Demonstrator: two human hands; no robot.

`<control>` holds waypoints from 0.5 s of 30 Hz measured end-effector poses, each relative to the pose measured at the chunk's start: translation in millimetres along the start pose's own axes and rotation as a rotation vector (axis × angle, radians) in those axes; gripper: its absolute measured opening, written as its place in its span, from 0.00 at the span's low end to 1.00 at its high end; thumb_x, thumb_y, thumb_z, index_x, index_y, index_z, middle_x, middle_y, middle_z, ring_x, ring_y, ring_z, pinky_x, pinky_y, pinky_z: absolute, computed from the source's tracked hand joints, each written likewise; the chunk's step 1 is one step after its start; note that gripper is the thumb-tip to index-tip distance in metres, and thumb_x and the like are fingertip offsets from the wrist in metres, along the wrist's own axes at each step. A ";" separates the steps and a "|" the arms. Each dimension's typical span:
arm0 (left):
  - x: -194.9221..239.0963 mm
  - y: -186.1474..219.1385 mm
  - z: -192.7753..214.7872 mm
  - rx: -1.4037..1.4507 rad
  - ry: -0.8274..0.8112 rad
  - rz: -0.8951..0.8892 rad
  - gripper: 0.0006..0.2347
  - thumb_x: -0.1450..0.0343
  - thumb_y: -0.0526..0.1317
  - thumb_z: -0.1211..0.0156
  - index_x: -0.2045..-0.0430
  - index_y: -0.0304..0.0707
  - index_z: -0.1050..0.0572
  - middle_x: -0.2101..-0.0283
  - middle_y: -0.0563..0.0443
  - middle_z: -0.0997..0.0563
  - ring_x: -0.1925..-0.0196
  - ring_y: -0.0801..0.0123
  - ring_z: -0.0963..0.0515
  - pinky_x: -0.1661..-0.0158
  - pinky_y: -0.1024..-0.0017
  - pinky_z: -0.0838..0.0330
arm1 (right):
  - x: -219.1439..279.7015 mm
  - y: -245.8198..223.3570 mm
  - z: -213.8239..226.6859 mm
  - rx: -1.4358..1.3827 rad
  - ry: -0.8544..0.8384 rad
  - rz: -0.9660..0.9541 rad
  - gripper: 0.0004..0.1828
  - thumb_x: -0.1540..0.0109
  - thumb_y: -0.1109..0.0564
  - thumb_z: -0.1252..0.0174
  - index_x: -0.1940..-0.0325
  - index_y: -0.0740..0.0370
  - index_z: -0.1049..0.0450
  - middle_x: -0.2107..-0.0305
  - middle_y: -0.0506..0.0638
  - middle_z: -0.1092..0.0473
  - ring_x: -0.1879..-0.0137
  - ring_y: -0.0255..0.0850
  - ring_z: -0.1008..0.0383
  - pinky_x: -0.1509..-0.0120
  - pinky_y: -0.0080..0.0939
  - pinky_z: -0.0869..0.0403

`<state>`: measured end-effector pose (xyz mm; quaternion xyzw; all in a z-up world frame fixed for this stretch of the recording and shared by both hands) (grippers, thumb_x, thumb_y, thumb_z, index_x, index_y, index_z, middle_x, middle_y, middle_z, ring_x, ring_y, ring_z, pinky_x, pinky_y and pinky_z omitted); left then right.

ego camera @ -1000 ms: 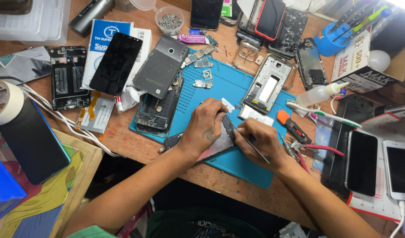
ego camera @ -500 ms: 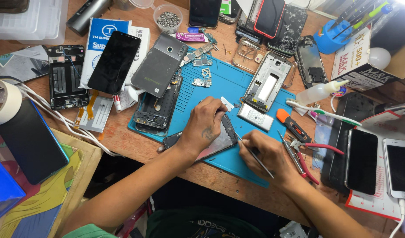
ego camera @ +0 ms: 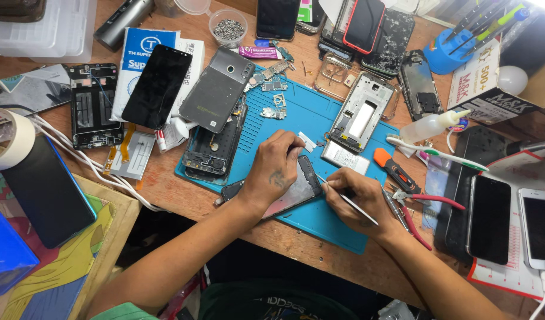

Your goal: The person uses a metal spudger to carefully pry and separate the back cover of a smartphone. They work along the edges and around the camera module, gradually lifting the cover from the phone's frame.

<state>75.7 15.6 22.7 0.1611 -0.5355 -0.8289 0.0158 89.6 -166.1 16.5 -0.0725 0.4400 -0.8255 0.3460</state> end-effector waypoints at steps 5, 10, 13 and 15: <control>-5.7 1.2 9.6 0.077 0.075 0.002 0.03 0.29 0.31 0.40 0.66 0.29 0.21 0.63 0.42 0.17 0.64 0.60 0.15 0.64 0.69 0.22 | 13.9 15.4 0.7 -0.137 -0.064 -0.011 0.08 0.41 0.64 0.36 0.72 0.65 0.29 0.78 0.49 0.26 0.77 0.30 0.31 0.75 0.30 0.33; -11.3 16.5 23.3 0.118 0.077 -0.018 0.03 0.27 0.31 0.40 0.66 0.29 0.21 0.67 0.46 0.16 0.67 0.68 0.16 0.66 0.73 0.22 | 20.8 35.9 7.1 -0.427 0.036 -0.057 0.11 0.39 0.63 0.36 0.71 0.63 0.32 0.75 0.52 0.26 0.73 0.32 0.31 0.70 0.29 0.32; -1.9 30.3 34.0 0.131 0.006 -0.061 0.05 0.27 0.29 0.46 0.68 0.30 0.22 0.69 0.48 0.17 0.68 0.71 0.17 0.67 0.75 0.21 | 21.3 41.6 11.4 -0.428 0.082 -0.082 0.10 0.38 0.61 0.36 0.69 0.64 0.31 0.70 0.53 0.25 0.66 0.33 0.27 0.62 0.31 0.27; 21.7 34.4 38.4 0.106 -0.060 0.017 0.07 0.27 0.28 0.51 0.71 0.30 0.23 0.72 0.49 0.18 0.71 0.73 0.18 0.70 0.78 0.24 | 19.8 40.0 10.6 -0.420 0.088 -0.091 0.10 0.38 0.60 0.36 0.68 0.64 0.30 0.69 0.53 0.25 0.65 0.32 0.27 0.61 0.31 0.27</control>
Point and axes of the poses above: each hand's wrist, its own x-axis away from the middle knuckle, its own z-axis out of the back of the hand, y = z × x, the point moved 8 cm from there along -x, towards the middle knuckle
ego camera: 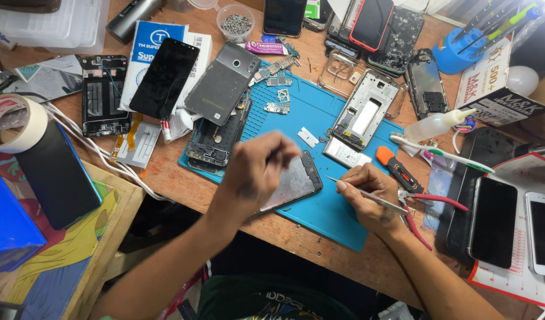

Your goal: The person uses a metal spudger to carefully pry and separate the back cover of a smartphone. They work along the edges and around the camera module, gradually lifting the cover from the phone's frame.

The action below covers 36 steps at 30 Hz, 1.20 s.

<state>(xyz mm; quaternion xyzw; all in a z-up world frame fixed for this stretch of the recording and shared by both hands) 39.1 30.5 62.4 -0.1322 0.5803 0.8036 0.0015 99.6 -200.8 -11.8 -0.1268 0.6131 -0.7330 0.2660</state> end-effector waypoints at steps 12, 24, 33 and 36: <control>95.8 10.2 14.7 -0.423 0.084 0.056 0.19 0.39 0.45 0.27 0.58 0.36 0.21 0.51 0.44 0.22 0.46 0.57 0.26 0.44 0.60 0.34 | -0.6 -38.8 -27.3 0.113 -0.024 0.136 0.12 0.32 0.60 0.43 0.45 0.66 0.32 0.49 0.54 0.25 0.46 0.36 0.22 0.44 0.37 0.21; 72.3 -4.2 8.9 -0.586 -0.063 -0.053 0.28 0.45 0.43 0.24 0.52 0.40 0.29 0.48 0.47 0.31 0.38 0.55 0.35 0.36 0.54 0.50 | -3.4 -59.4 -34.6 0.301 -0.096 0.186 0.13 0.31 0.59 0.46 0.42 0.64 0.32 0.43 0.58 0.27 0.38 0.42 0.24 0.38 0.38 0.21; 80.3 6.0 -14.1 -0.536 -0.095 -0.157 0.33 0.39 0.38 0.25 0.41 0.42 0.37 0.38 0.46 0.39 0.36 0.54 0.36 0.36 0.57 0.34 | -0.5 -19.9 -11.3 0.226 0.028 -0.193 0.15 0.35 0.58 0.40 0.45 0.65 0.25 0.61 0.49 0.22 0.56 0.31 0.24 0.53 0.31 0.25; 78.0 10.6 -0.5 -0.497 0.052 -0.144 0.42 0.42 0.44 0.24 0.34 0.39 0.44 0.37 0.40 0.39 0.36 0.49 0.35 0.38 0.55 0.33 | 3.6 -14.9 -4.2 0.161 0.076 -0.241 0.14 0.36 0.58 0.38 0.48 0.65 0.23 0.63 0.50 0.22 0.58 0.30 0.24 0.54 0.30 0.25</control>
Point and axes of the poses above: each hand's wrist, its own x-axis away from the middle knuckle, its own z-axis out of the back of the hand, y = z × x, the point moved 8 cm from there along -x, towards the middle knuckle
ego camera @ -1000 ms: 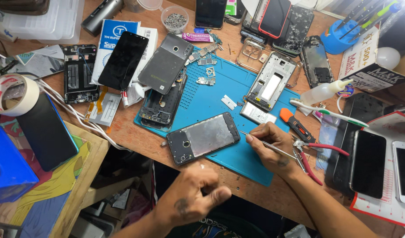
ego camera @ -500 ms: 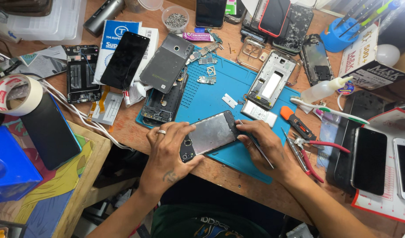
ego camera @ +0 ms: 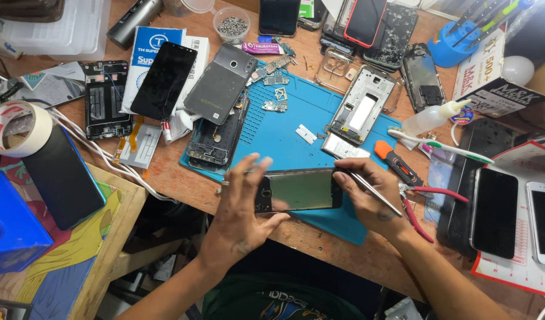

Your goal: The person uses a metal spudger to carefully pry and separate the back cover of a smartphone. They work along the edges and around the camera module, gradually lifting the cover from the phone's frame.

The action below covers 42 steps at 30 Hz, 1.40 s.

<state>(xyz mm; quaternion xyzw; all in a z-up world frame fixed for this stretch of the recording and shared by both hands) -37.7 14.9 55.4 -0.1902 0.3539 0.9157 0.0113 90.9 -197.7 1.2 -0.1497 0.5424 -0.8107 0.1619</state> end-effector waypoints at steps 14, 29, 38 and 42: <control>-56.3 -23.8 -0.9 0.334 0.085 0.223 0.17 0.33 0.30 0.35 0.50 0.32 0.25 0.52 0.41 0.20 0.49 0.53 0.18 0.48 0.63 0.24 | 39.6 -3.8 -9.5 0.190 -0.150 -0.035 0.12 0.42 0.55 0.34 0.60 0.66 0.23 0.74 0.52 0.20 0.72 0.35 0.21 0.70 0.35 0.25; -75.5 -21.5 -35.3 0.062 0.007 0.079 0.08 0.29 0.33 0.42 0.58 0.34 0.22 0.46 0.42 0.21 0.39 0.56 0.27 0.37 0.58 0.44 | 58.7 -47.1 -2.2 0.343 -0.165 0.422 0.18 0.32 0.57 0.49 0.42 0.69 0.25 0.61 0.56 0.23 0.60 0.39 0.22 0.58 0.37 0.23; -32.9 17.0 -40.0 -0.031 -0.073 -0.016 0.15 0.27 0.38 0.43 0.49 0.30 0.24 0.35 0.34 0.30 0.29 0.48 0.37 0.32 0.52 0.50 | 58.6 -42.3 -8.1 0.353 -0.131 0.518 0.08 0.38 0.62 0.37 0.61 0.65 0.29 0.60 0.57 0.21 0.64 0.40 0.18 0.62 0.36 0.21; -20.1 15.5 -51.2 -0.074 -0.140 -0.022 0.16 0.25 0.41 0.45 0.46 0.33 0.25 0.34 0.38 0.30 0.28 0.50 0.37 0.32 0.52 0.50 | 60.4 -42.9 -11.1 0.251 -0.194 0.471 0.05 0.37 0.64 0.40 0.61 0.69 0.30 0.61 0.59 0.23 0.60 0.42 0.18 0.58 0.37 0.21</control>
Point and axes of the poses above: each hand's wrist, its own x-axis away from the middle knuckle, its own z-axis out of the back of the hand, y = z × x, the point moved 8 cm from there along -x, towards the middle knuckle
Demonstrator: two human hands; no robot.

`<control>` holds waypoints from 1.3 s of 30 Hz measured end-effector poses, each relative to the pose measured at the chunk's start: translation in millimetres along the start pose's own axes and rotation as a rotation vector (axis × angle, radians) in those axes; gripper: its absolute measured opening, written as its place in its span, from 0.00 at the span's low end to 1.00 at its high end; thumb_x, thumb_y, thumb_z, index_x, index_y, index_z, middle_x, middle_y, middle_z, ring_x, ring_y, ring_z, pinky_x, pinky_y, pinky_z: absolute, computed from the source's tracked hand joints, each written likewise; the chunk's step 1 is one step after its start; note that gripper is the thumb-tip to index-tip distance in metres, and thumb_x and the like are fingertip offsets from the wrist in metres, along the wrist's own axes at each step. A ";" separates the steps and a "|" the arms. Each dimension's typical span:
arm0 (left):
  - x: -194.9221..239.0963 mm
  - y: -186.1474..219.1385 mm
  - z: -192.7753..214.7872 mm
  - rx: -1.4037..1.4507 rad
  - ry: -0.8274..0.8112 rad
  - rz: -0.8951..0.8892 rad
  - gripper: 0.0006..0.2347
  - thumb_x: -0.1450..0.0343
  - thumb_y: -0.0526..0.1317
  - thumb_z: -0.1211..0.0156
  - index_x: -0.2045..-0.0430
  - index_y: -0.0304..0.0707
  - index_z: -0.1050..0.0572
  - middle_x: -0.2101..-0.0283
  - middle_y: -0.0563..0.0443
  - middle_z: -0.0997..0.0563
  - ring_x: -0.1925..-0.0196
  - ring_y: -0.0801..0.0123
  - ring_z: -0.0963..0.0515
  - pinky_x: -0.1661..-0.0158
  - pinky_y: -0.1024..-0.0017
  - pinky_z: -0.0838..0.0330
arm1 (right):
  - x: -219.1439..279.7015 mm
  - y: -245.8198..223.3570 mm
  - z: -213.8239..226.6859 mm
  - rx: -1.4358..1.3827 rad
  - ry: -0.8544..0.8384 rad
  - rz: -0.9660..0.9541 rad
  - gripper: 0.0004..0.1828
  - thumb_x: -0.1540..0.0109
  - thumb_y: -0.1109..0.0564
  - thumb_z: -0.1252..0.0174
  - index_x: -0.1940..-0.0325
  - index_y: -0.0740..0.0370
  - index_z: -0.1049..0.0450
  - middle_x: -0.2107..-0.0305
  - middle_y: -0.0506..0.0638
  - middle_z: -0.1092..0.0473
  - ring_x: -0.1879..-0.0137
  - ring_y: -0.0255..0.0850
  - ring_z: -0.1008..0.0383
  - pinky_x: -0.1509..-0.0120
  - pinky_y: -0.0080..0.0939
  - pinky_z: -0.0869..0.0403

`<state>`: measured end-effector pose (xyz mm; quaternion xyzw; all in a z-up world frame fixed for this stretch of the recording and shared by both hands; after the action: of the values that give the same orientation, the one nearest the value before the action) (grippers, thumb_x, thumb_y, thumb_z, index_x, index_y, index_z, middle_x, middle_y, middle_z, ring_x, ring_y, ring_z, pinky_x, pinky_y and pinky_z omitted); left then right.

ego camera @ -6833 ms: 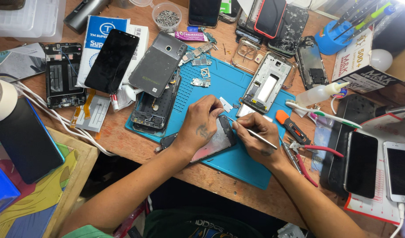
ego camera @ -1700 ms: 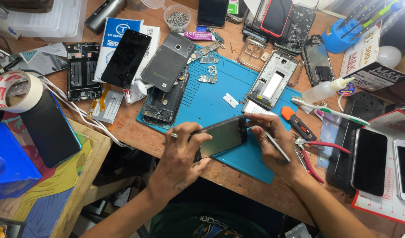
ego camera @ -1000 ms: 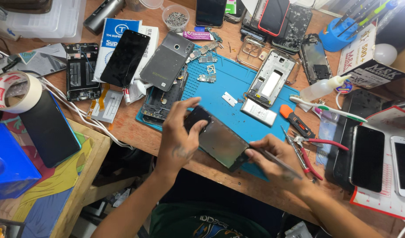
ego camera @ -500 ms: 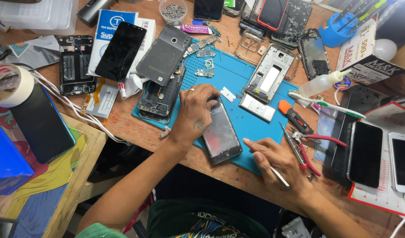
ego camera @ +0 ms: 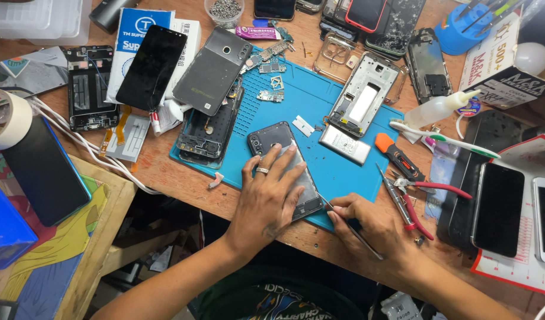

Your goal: The person uses a metal spudger to carefully pry and separate the back cover of a smartphone. They work along the edges and around the camera module, gradually lifting the cover from the phone's frame.

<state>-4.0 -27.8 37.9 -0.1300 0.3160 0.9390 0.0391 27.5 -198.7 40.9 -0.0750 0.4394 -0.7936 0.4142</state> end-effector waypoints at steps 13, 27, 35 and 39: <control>6.1 -3.8 -14.2 -0.160 -0.006 -0.023 0.17 0.24 0.43 0.50 0.43 0.36 0.26 0.31 0.41 0.32 0.27 0.56 0.38 0.34 0.52 0.53 | -14.3 -1.4 -2.3 0.077 0.009 0.014 0.07 0.38 0.65 0.38 0.66 0.69 0.31 0.66 0.58 0.24 0.66 0.43 0.20 0.64 0.38 0.24; 4.3 -5.7 -15.2 -0.159 0.002 -0.005 0.16 0.25 0.44 0.50 0.45 0.39 0.25 0.33 0.43 0.31 0.28 0.57 0.38 0.35 0.51 0.53 | -22.7 3.1 -6.5 0.136 -0.021 0.055 0.07 0.40 0.66 0.38 0.67 0.68 0.30 0.66 0.58 0.23 0.66 0.44 0.20 0.64 0.39 0.24; 5.8 -3.8 -16.3 -0.206 -0.013 -0.029 0.16 0.25 0.43 0.49 0.44 0.39 0.25 0.32 0.42 0.31 0.28 0.56 0.38 0.35 0.53 0.53 | 6.2 0.0 -2.7 0.081 0.028 -0.026 0.10 0.42 0.67 0.36 0.71 0.67 0.33 0.68 0.58 0.22 0.69 0.40 0.20 0.67 0.35 0.25; 6.9 -4.3 -16.3 -0.210 -0.006 -0.027 0.17 0.25 0.43 0.49 0.44 0.39 0.25 0.32 0.42 0.31 0.29 0.56 0.38 0.35 0.54 0.53 | 2.0 0.2 -5.6 0.079 0.038 -0.021 0.11 0.41 0.67 0.36 0.70 0.68 0.33 0.68 0.58 0.23 0.69 0.40 0.21 0.67 0.36 0.25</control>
<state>-6.4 -34.4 21.0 -0.1349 0.2141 0.9667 0.0389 23.6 -196.7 36.8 -0.0482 0.4146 -0.8160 0.4000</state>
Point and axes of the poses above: each hand's wrist, its own x-axis away from the middle knuckle, its own z-axis out of the back of the hand, y = z × x, the point moved 8 cm from there along -x, towards the middle knuckle
